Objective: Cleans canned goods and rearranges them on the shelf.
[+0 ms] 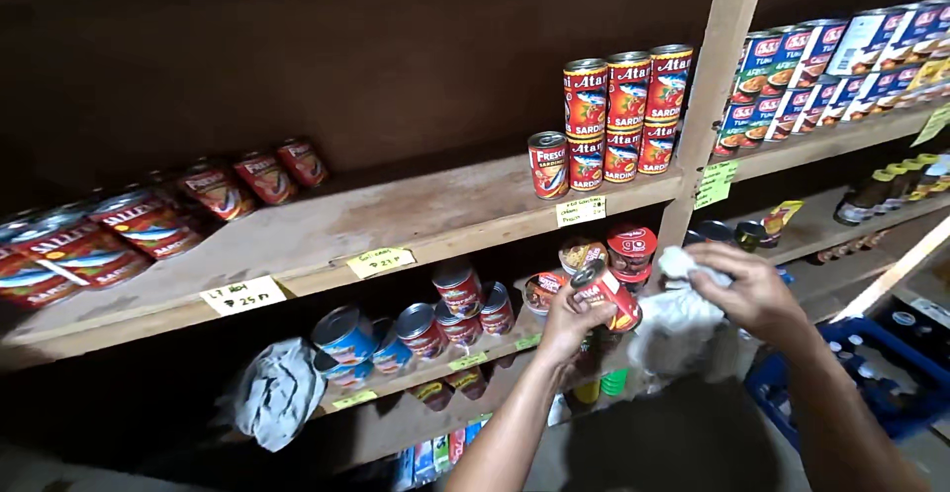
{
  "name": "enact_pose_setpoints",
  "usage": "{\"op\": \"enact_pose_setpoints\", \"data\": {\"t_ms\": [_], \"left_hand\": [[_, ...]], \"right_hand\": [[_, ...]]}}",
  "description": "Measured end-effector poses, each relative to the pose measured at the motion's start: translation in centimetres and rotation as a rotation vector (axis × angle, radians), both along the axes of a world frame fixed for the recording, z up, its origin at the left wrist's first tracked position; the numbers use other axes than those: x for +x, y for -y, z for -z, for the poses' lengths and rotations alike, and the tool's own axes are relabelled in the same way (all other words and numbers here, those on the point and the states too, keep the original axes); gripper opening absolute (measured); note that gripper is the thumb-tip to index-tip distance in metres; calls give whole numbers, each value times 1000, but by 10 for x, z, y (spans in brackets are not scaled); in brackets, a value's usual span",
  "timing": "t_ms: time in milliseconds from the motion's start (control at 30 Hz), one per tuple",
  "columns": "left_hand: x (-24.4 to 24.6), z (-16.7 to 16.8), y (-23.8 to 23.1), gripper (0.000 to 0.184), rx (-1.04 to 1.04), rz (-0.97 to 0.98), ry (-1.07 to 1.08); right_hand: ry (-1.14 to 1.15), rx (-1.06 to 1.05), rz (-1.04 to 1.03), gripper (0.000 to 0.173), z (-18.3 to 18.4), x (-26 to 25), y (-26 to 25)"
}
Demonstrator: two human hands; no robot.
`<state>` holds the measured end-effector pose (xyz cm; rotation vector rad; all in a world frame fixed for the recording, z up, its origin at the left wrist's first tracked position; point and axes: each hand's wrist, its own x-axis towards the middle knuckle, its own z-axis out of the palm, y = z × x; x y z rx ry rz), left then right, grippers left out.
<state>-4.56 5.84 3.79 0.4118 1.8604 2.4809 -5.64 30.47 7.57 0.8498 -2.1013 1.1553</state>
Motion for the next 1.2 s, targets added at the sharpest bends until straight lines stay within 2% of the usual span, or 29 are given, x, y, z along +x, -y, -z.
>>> {"op": "enact_pose_setpoints", "data": {"t_ms": [67,100,167,233,300,333,400,467,533,633,733,833,967,1067,1200], "left_hand": [[5,-2,-9,31,140,91,123],[8,-2,-15,28,162,103,144],[12,-5,-28,20,203,29,161],[11,-7,-36,17,326,-83,194],[10,-14,-37,21,515,-102,279],[11,-19,-36,34,613,-77,323],[17,-32,-33,54,713,-62,403],[22,-40,-31,57,761,-96,435],[25,-40,-32,56,777,-93,453],[27,-30,-38,59,794,9,466],[26,-33,-34,56,775,-46,495],[29,-32,-31,50,740,-114,528],[32,-24,-36,41,717,-190,517],[29,-25,-39,44,719,-188,508],[24,-18,-40,50,772,-126,561]], "right_hand": [[81,-186,-4,30,-5,5,16],[124,-157,-7,33,-5,10,31],[131,47,62,40,1,22,66],[-165,166,218,32,21,27,90],[-394,215,257,27,44,27,92],[-445,230,247,22,56,25,86],[-428,134,211,14,74,23,71],[-385,-56,236,18,76,22,64],[-409,-60,200,16,68,24,64],[-473,151,182,19,49,22,78],[-488,265,219,27,39,12,77],[-382,216,276,29,31,11,76],[-305,146,426,22,40,14,82],[-344,56,328,23,44,16,80],[-463,193,201,20,53,16,79]]}}
